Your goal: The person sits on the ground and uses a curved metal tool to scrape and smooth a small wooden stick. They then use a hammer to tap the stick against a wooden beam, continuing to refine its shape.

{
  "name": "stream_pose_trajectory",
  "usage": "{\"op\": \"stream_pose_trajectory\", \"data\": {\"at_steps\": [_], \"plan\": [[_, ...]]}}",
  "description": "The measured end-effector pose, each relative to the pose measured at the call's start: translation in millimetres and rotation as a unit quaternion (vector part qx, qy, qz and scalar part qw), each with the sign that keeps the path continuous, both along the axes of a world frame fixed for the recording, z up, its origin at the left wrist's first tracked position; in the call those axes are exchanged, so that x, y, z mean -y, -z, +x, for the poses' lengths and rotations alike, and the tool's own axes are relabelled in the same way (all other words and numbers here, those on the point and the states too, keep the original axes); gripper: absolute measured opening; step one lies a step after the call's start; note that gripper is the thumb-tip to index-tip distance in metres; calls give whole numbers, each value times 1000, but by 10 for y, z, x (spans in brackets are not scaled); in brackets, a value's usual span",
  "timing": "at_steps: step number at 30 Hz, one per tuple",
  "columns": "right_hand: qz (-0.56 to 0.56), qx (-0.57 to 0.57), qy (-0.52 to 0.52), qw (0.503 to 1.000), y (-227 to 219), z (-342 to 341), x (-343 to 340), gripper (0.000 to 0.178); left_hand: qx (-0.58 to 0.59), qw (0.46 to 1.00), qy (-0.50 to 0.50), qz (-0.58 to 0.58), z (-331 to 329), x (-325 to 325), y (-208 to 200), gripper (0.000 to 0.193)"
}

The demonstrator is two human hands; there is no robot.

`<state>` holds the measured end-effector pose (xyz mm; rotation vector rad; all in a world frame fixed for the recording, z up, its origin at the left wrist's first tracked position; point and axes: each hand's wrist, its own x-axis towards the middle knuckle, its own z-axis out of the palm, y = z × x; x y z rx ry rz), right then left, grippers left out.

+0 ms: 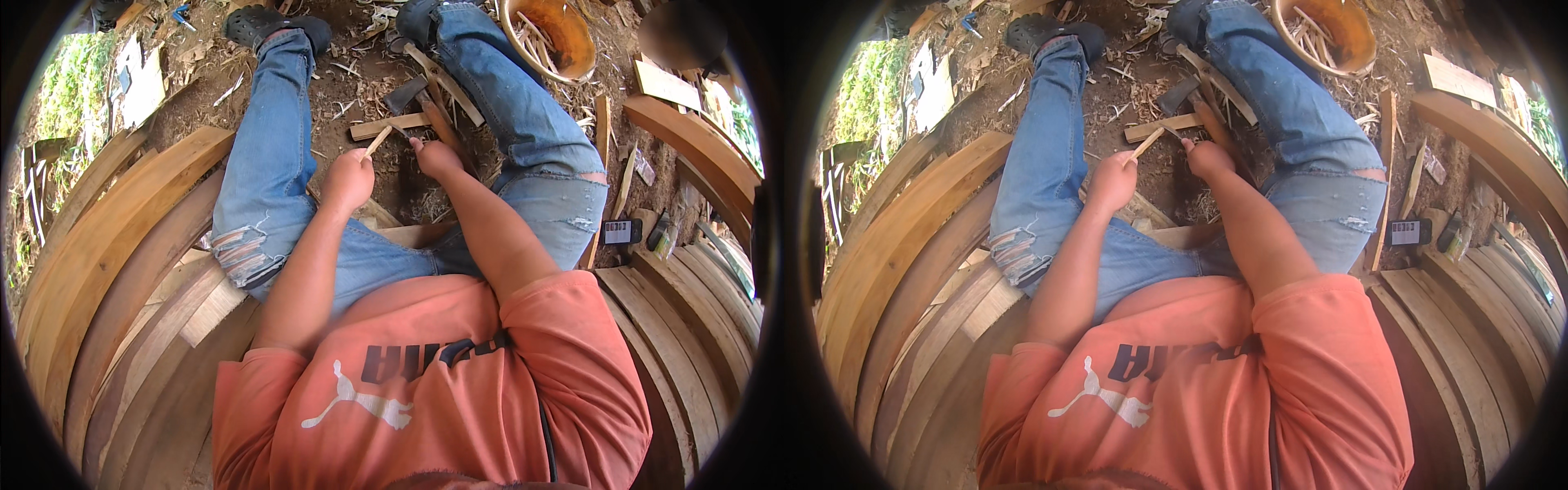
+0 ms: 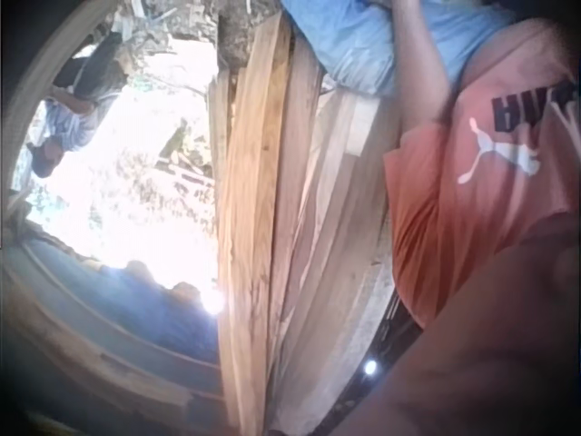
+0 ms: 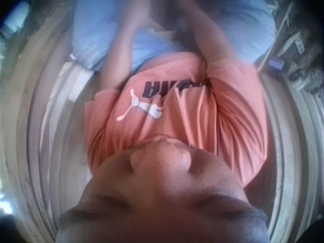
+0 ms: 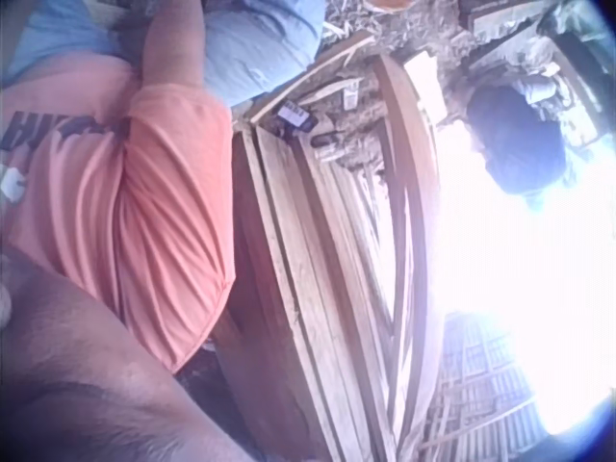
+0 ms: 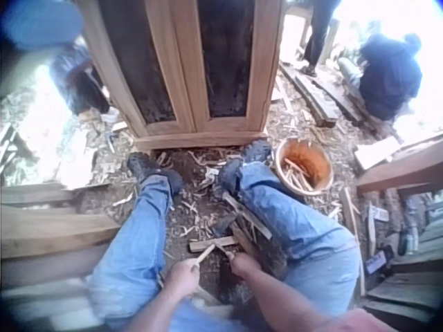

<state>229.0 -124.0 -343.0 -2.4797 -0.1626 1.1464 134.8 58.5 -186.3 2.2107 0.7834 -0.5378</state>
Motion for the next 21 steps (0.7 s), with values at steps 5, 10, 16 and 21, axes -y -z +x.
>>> {"op": "stream_pose_trajectory", "data": {"at_steps": [5, 10, 16, 21], "plan": [[63, -22, -45, 997, -602, 17, -210, 80, 8, 999, 20, 28, -26, 1, -16, 34], [55, -40, -41, 997, -534, -58, -245, 77, 12, 998, 37, 44, -38, 24, 29, 34], [29, -8, -14, 999, -153, 15, -193, 80, 17, 997, 39, 68, -45, 82, -25, 33], [-11, -24, 20, 999, -46, 37, -137, 80, 25, 996, 42, 69, -49, 76, -29, 32]]}}
